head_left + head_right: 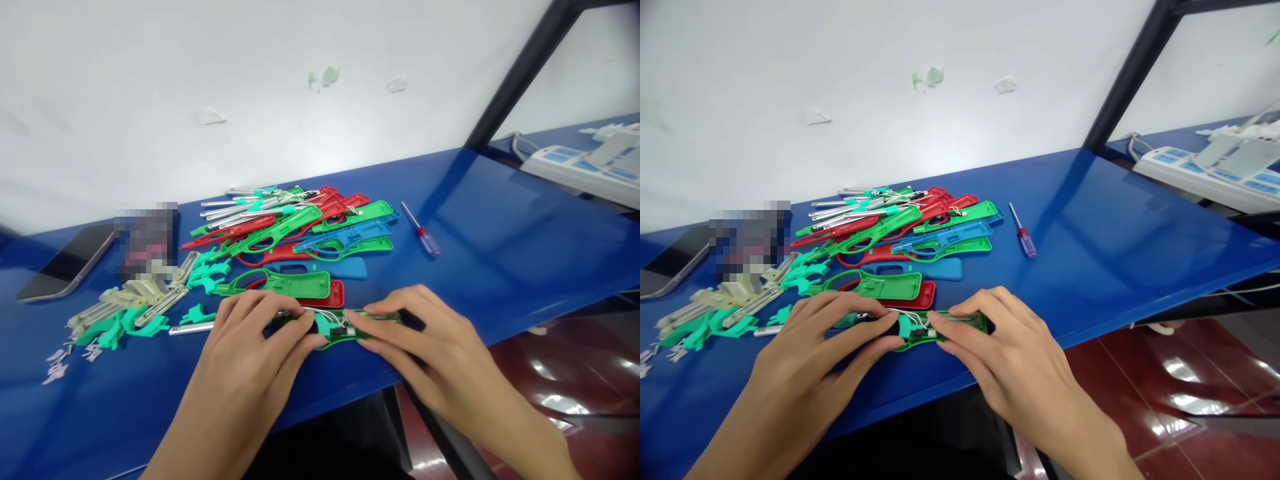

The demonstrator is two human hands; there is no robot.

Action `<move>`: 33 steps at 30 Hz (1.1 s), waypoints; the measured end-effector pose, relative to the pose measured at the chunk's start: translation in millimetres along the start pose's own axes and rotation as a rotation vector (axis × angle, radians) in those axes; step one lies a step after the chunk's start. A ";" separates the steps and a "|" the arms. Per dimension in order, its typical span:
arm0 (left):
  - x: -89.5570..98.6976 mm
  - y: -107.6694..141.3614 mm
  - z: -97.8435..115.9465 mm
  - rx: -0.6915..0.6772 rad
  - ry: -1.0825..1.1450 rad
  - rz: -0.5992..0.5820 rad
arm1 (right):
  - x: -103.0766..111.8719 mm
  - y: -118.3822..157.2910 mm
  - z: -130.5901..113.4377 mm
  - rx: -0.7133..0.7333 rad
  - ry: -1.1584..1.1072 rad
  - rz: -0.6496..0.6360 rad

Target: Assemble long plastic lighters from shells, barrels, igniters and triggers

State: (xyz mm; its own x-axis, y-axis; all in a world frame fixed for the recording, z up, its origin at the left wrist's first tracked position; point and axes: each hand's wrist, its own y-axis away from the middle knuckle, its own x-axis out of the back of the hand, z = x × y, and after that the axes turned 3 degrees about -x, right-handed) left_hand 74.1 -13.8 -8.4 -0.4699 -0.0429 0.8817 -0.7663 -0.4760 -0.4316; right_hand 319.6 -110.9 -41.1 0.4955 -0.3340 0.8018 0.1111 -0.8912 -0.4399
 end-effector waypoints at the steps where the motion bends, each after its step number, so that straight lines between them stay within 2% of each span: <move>1: -0.3 -0.3 -1.3 -0.002 0.002 -0.007 | 0.1 0.1 0.1 -0.004 -0.003 -0.008; 6: -1.5 -2.6 -3.4 0.011 -0.004 0.007 | -0.1 0.6 -1.0 -0.013 -0.009 -0.034; 11: -4.3 -3.5 -4.0 -0.006 -0.049 0.073 | 0.1 0.0 -2.1 -0.034 -0.016 -0.039; 18: -2.6 -3.5 -6.7 -0.008 -0.043 0.042 | 0.3 0.9 -0.8 -0.034 -0.009 -0.041; 33: 5.2 4.4 -0.1 -0.016 -0.136 0.050 | 0.5 0.8 -1.3 -0.006 -0.016 0.016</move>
State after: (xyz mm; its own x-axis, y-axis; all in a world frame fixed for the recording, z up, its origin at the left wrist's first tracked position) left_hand 68.3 -16.0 -5.8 -0.4445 -0.1852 0.8764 -0.7508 -0.4565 -0.4773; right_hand 318.7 -112.1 -40.5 0.5111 -0.3436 0.7878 0.0980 -0.8873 -0.4506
